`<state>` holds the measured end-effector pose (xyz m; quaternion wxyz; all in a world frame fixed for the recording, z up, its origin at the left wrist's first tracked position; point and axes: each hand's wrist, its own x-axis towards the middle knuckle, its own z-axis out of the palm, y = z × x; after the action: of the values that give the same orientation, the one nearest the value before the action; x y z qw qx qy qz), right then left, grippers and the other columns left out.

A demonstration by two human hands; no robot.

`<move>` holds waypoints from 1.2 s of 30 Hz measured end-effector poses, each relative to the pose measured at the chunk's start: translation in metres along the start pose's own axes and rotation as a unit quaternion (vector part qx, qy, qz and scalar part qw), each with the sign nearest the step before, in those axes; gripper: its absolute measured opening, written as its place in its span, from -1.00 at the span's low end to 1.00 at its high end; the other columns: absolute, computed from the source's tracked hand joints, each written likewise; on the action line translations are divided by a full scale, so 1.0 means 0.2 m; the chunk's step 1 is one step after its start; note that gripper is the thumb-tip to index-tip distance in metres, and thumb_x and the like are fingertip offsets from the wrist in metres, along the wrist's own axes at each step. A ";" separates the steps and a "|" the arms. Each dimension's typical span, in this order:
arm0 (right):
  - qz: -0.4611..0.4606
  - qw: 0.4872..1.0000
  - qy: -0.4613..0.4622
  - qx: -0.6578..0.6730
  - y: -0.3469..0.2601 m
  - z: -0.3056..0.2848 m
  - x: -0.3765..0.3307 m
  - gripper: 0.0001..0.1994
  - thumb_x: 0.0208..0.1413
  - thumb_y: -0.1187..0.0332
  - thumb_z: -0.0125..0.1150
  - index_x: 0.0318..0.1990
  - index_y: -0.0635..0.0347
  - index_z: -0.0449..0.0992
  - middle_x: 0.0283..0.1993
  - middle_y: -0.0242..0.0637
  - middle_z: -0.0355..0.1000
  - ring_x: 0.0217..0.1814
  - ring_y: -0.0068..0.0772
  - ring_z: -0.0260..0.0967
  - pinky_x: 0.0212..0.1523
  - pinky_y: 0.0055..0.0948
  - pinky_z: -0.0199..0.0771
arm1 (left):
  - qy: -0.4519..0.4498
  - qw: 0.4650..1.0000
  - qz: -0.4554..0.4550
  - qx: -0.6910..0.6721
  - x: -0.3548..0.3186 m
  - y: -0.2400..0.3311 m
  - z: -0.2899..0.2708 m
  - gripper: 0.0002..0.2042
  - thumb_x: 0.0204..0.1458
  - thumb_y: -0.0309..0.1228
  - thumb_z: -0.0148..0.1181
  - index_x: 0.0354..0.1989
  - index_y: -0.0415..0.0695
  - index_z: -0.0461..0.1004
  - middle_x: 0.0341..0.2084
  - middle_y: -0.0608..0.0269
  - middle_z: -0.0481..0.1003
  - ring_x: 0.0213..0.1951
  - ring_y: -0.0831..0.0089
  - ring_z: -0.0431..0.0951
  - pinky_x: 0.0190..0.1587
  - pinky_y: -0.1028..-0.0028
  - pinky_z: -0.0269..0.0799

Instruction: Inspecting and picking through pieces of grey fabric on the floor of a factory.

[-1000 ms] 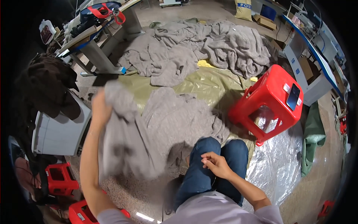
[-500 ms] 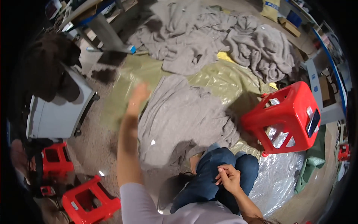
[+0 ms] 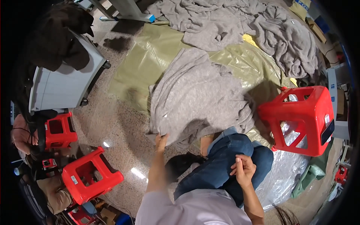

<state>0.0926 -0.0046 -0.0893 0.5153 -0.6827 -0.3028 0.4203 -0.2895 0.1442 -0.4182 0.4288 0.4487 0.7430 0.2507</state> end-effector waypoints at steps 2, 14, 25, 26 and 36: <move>-0.015 0.999 0.025 -0.038 -0.03 0.01 0.00 -0.88 0.24 0.48 0.06 -0.16 0.33 0.46 -0.59 -0.30 0.40 -0.73 -0.66 0.28 -0.74 -0.68 0.30 | -0.088 0.996 -0.028 0.023 -0.02 0.44 -0.02 -0.43 -0.17 -0.22 0.41 -0.02 -0.35 0.46 -0.19 -0.08 0.56 -0.13 0.20 0.56 -0.07 0.32 0.44; -0.304 0.934 -0.028 -0.187 -0.29 0.54 0.07 -0.08 -0.16 0.18 0.49 0.30 0.39 0.09 0.33 0.11 0.03 0.38 0.09 0.01 0.32 -0.15 0.04 | -0.340 0.713 0.054 -0.611 -1.01 2.36 -0.46 -0.64 0.19 -0.32 0.00 0.09 -0.29 0.34 0.01 0.04 0.46 0.07 0.16 0.44 0.19 0.15 0.30; -0.186 0.964 0.168 0.086 -0.88 -0.59 -0.60 -0.64 0.17 0.40 0.13 0.11 0.32 0.38 -0.01 -0.25 0.45 -0.14 -0.45 0.44 -0.07 -0.42 0.48 | -0.161 0.561 0.688 -0.431 -1.85 3.16 -1.14 -0.68 0.23 -0.32 -0.05 0.01 -0.29 0.42 -0.12 0.00 0.51 -0.10 0.16 0.55 0.03 0.14 0.47; -0.173 0.959 0.221 0.049 -0.93 -0.70 -0.51 -0.65 0.18 0.39 0.10 0.10 0.33 0.38 -0.01 -0.23 0.45 -0.17 -0.45 0.45 -0.11 -0.41 0.49 | -0.268 0.530 0.693 -0.409 -1.89 3.18 -1.15 -0.69 0.22 -0.33 -0.04 0.00 -0.29 0.43 -0.13 0.01 0.52 -0.12 0.18 0.56 0.00 0.15 0.50; 0.151 0.978 0.141 -0.027 0.04 -1.17 -0.67 -0.62 0.16 0.04 0.22 -0.22 0.26 0.56 -0.39 -0.42 0.45 -0.39 -0.62 0.29 -0.32 -0.51 0.36 | -0.428 0.778 0.437 0.141 -1.51 2.19 0.22 -0.69 0.02 -0.45 0.21 -0.03 -0.19 0.40 -0.07 0.09 0.49 -0.02 0.20 0.47 0.07 0.26 0.37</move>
<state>0.2387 -0.2255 -0.0349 0.4647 -0.7868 -0.1313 0.3844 0.0162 0.0844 0.0148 0.4790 0.8418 0.2335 0.0858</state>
